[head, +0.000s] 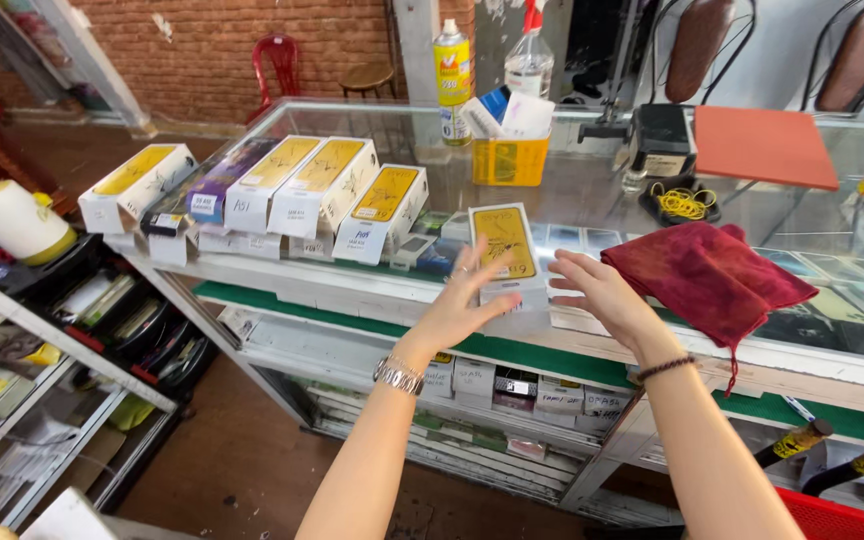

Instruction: The person wipes phone boxes with a red cloth on a glass display counter, opens some boxes to handle the paper inserts inside, and places the boxes back on the counter and lower shelf. They repeat the wiping and repositioning across several boxes.

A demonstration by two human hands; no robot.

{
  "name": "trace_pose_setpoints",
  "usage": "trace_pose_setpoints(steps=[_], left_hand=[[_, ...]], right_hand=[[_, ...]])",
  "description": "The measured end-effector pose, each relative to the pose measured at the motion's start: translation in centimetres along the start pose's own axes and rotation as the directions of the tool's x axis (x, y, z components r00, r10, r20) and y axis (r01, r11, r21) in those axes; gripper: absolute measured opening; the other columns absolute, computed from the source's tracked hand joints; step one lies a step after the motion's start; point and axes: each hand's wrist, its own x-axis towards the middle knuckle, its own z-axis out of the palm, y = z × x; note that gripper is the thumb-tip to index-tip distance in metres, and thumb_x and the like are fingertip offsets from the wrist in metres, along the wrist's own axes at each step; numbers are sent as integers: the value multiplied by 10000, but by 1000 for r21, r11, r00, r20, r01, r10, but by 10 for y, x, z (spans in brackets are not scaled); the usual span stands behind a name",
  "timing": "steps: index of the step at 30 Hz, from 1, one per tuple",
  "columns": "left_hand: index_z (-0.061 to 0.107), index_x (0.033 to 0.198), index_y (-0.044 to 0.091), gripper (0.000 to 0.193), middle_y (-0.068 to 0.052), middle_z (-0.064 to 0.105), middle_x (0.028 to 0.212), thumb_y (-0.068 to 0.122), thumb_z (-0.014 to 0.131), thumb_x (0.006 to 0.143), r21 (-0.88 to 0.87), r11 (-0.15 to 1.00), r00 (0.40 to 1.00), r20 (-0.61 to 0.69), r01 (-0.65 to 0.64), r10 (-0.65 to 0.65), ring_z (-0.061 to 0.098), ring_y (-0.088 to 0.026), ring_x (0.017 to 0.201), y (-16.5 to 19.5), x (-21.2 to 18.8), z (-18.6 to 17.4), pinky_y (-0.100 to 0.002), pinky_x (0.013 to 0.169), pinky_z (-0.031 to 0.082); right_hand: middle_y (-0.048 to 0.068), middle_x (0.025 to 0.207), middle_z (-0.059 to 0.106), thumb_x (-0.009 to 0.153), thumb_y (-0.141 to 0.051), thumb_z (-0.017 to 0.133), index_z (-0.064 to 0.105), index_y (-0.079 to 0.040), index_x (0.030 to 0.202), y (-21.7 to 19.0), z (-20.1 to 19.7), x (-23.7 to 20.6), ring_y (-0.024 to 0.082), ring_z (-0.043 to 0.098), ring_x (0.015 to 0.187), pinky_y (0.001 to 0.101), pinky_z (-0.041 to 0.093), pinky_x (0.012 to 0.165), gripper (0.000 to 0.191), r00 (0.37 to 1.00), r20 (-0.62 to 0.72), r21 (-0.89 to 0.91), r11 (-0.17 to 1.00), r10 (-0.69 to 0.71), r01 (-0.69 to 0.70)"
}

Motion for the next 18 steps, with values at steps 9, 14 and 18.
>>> trace_pose_setpoints(steps=[9, 14, 18], left_hand=[[192, 1631, 27, 1014, -191, 643, 1392, 199, 813, 847, -179, 980, 976, -183, 85, -118, 654, -252, 1270, -9, -29, 12, -318, 1037, 518], [284, 1592, 29, 971, -182, 638, 1417, 137, 841, 804, -142, 983, 933, -323, 118, -158, 644, -236, 1294, 14, -86, -17, -346, 1044, 543], [316, 1593, 46, 981, -179, 611, 1452, 51, 852, 771, -169, 978, 874, -449, 123, -187, 586, -236, 1358, 26, -128, -42, -385, 1094, 529]], right_hand=[[93, 1237, 741, 920, -330, 679, 586, -87, 1453, -17, 60, -31, 144, 645, 1078, 294, 514, 920, 593, 992, 93, -290, 950, -89, 112], [90, 1243, 733, 991, -316, 601, 555, -82, 1464, -8, 111, -52, 131, 667, 1119, 281, 518, 943, 529, 982, 71, -261, 947, -177, 189], [99, 1225, 732, 1012, -295, 603, 533, -74, 1490, -1, 154, -56, 165, 653, 1123, 276, 479, 982, 531, 949, 151, -289, 906, -276, 310]])
